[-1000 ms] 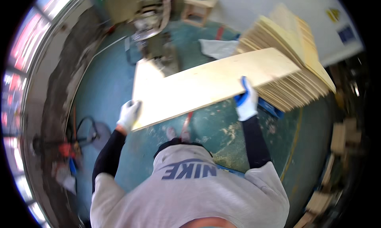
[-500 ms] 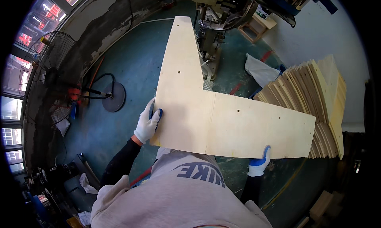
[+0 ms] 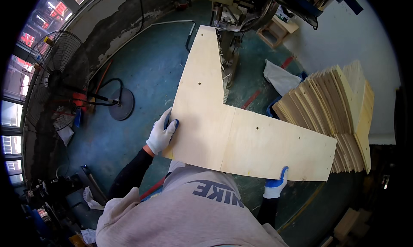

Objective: The person picks up L-shaped wooden boards from a pallet and places them individually into a machine to install metal rivets. The person then stacks the finished boards onto a separate pallet and occasionally reaches into a hopper to adjust the supply of metal rivets.

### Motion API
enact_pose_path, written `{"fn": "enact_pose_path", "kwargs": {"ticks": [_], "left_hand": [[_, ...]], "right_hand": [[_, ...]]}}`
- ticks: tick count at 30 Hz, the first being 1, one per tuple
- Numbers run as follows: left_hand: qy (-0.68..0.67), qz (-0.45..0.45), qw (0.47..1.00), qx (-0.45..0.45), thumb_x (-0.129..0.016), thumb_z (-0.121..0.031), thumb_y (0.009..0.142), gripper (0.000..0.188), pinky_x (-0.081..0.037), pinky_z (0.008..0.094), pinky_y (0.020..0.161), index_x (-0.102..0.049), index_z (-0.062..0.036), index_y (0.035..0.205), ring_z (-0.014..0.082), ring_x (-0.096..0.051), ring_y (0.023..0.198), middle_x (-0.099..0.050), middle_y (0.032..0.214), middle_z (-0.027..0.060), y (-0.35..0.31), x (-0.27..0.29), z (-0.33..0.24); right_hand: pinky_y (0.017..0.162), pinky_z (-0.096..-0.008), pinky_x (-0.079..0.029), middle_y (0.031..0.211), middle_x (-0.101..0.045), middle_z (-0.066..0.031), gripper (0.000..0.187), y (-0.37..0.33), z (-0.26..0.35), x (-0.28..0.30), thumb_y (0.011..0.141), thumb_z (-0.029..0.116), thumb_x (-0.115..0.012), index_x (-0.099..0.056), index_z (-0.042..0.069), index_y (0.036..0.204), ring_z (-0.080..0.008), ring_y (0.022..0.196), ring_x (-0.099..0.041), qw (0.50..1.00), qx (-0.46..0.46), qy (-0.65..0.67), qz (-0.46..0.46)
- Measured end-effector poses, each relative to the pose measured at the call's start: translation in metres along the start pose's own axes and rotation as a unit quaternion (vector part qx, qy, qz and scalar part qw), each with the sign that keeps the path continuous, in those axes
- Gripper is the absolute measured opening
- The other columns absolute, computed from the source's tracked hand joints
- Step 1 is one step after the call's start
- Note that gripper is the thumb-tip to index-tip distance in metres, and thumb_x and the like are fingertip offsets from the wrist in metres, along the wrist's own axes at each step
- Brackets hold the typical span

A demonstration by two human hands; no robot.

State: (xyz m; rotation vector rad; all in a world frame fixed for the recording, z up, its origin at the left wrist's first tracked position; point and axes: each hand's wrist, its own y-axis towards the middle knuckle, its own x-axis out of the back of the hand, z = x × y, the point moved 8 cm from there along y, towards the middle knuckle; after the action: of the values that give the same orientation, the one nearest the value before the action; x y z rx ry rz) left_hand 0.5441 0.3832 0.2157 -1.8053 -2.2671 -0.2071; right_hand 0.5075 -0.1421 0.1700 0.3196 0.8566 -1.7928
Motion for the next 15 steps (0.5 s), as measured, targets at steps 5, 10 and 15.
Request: {"fn": "enact_pose_path", "kwargs": {"ticks": [5,10,15], "left_hand": [[0.013,0.014,1.000,0.013,-0.056,-0.017,0.100,0.053,-0.051,0.0315,0.071,-0.042,0.0000,0.148,0.0140,-0.059,0.072,-0.069,0.095,0.0136,0.007,-0.005,-0.019],[0.049,0.046,0.995,0.070,-0.057,-0.019,0.100,0.057,-0.053,0.0324,0.078,-0.038,0.0005,0.150,0.0174,-0.064,0.080,-0.070,0.103,0.0171,0.023,-0.024,-0.038],[0.191,0.068,0.979,-0.020,-0.056,-0.024,0.101,0.066,-0.052,0.0378,0.078,-0.030,0.0035,0.154,0.0316,-0.067,0.080,-0.068,0.096,0.0252,0.066,-0.035,-0.056]], "right_hand": [[0.115,-0.0456,-0.039,0.151,-0.048,-0.0126,0.058,0.001,0.004,-0.009,0.107,0.042,-0.046,-0.042,0.004,0.150,-0.0295,0.136,-0.048,1.000,0.006,-0.010,-0.023],[0.114,-0.0447,-0.040,0.150,-0.050,-0.0129,0.055,0.008,0.010,0.001,0.108,0.040,-0.046,-0.044,0.002,0.148,-0.0289,0.136,-0.049,1.000,0.029,-0.009,0.007],[0.112,-0.0437,-0.043,0.145,-0.055,-0.0126,0.051,0.023,0.015,-0.001,0.108,0.039,-0.046,-0.049,0.002,0.144,-0.0276,0.132,-0.053,1.000,-0.004,-0.003,-0.029]]}}
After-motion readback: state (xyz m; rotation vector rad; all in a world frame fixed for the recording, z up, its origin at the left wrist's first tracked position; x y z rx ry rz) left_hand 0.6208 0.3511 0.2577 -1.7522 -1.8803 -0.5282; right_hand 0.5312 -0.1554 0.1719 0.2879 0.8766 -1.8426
